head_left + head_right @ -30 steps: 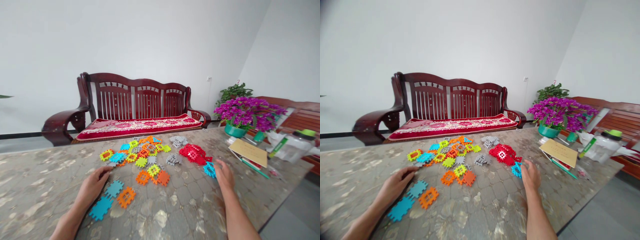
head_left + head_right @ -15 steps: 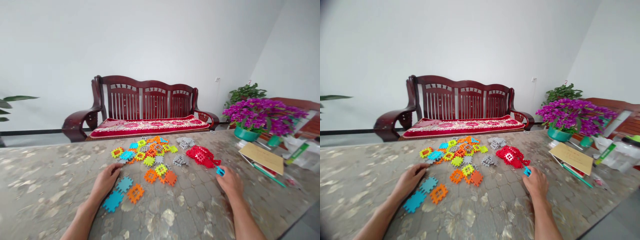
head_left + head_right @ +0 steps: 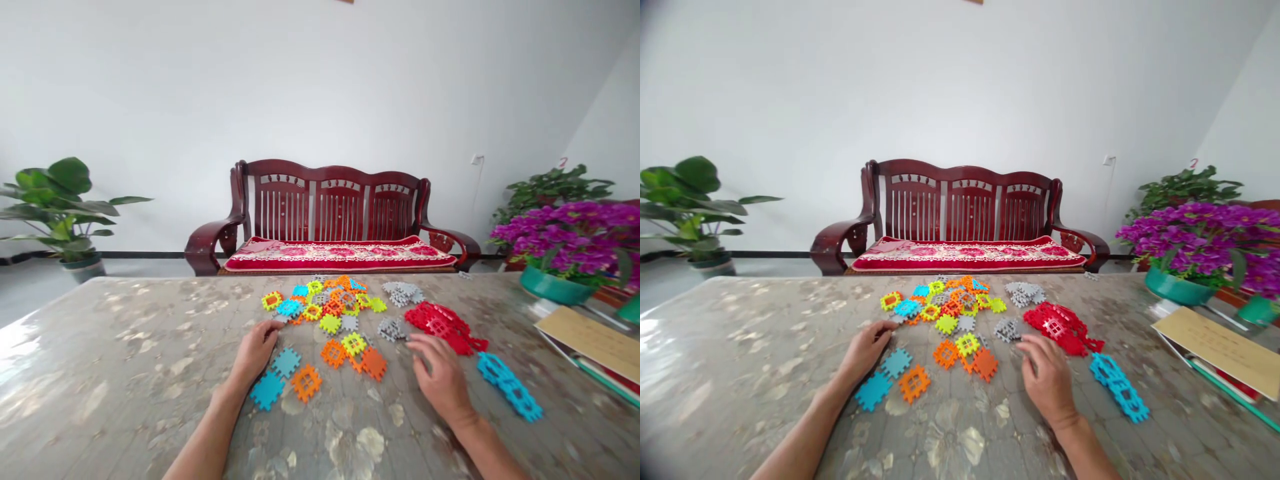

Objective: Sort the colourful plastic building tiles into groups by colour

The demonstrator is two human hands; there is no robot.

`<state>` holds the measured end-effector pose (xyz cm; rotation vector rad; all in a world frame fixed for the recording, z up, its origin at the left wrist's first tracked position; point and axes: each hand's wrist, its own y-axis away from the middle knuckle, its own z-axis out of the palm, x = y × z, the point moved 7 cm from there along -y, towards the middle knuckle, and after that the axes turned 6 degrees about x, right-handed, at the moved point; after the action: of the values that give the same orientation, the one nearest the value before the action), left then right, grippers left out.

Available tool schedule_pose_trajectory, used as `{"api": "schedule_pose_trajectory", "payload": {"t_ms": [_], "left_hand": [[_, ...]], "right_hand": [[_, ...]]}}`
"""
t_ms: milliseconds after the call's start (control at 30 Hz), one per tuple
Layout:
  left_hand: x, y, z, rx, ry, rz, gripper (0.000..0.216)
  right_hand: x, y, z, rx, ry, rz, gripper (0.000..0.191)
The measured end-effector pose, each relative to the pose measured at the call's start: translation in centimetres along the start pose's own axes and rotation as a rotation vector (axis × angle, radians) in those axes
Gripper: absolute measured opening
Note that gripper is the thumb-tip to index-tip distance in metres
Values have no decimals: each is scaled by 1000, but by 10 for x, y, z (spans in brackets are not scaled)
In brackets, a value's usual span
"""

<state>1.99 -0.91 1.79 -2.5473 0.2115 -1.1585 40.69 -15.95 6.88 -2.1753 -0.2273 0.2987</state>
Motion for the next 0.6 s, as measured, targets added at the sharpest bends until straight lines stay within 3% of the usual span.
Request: {"api": "schedule_pose_trajectory", "payload": {"t_ms": [133, 267, 500, 600], "left_hand": [[0, 0, -1, 7, 8, -11, 30], [1, 0, -1, 2, 22, -28, 30], [-3, 1, -18, 108, -69, -140, 31], [-9, 3, -25, 159, -96, -211, 32]], "right_hand": [[-77, -11, 40, -295, -216, -93, 31], [-127, -30, 73, -448, -334, -59, 36], [-158, -71, 149, -535, -330, 78, 36], [-171, -89, 177, -530, -281, 68, 40]]}}
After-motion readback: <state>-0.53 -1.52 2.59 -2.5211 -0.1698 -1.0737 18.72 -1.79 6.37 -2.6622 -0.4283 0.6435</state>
